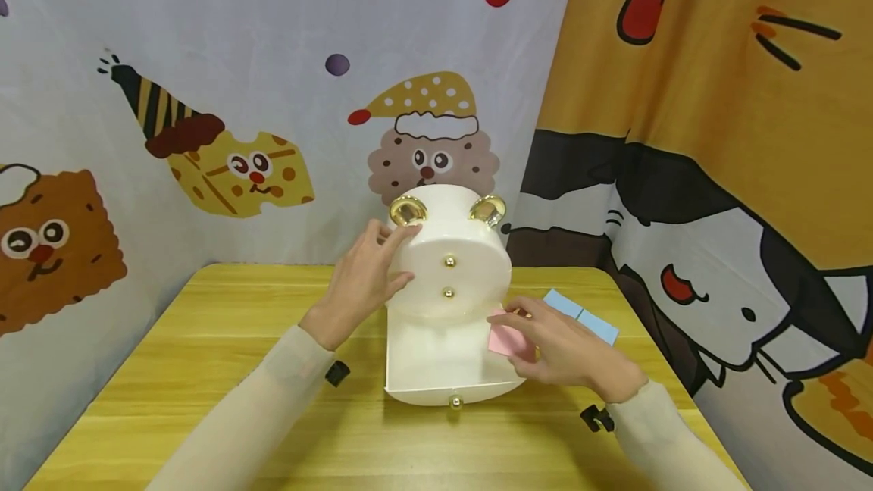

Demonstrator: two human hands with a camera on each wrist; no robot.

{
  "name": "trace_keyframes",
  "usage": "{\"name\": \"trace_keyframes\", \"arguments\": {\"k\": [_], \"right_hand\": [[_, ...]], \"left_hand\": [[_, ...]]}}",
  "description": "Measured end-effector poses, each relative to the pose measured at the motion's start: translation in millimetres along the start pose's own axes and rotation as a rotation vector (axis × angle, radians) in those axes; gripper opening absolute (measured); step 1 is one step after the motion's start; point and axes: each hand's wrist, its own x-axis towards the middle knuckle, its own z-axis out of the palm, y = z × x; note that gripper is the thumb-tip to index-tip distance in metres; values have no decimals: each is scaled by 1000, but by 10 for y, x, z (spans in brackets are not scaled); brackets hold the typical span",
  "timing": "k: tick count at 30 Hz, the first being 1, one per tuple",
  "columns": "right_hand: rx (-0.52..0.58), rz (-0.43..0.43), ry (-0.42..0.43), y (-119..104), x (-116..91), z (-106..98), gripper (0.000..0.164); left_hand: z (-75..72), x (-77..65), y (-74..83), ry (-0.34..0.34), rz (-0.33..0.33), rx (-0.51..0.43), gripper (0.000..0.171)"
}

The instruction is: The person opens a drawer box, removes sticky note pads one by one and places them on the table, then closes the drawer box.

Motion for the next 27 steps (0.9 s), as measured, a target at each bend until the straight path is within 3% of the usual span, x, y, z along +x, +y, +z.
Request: {"name": "trace_keyframes", "arguments": {"k": [21,27], "right_hand": [[-31,92,27,255,-289,-20,67],[-12,195,-19,322,-374,-9,68]], "left_hand": [[-2,-2,-18,-17,-12,-4,84],[-9,0,-10,-24,-22,-7,83]]}}
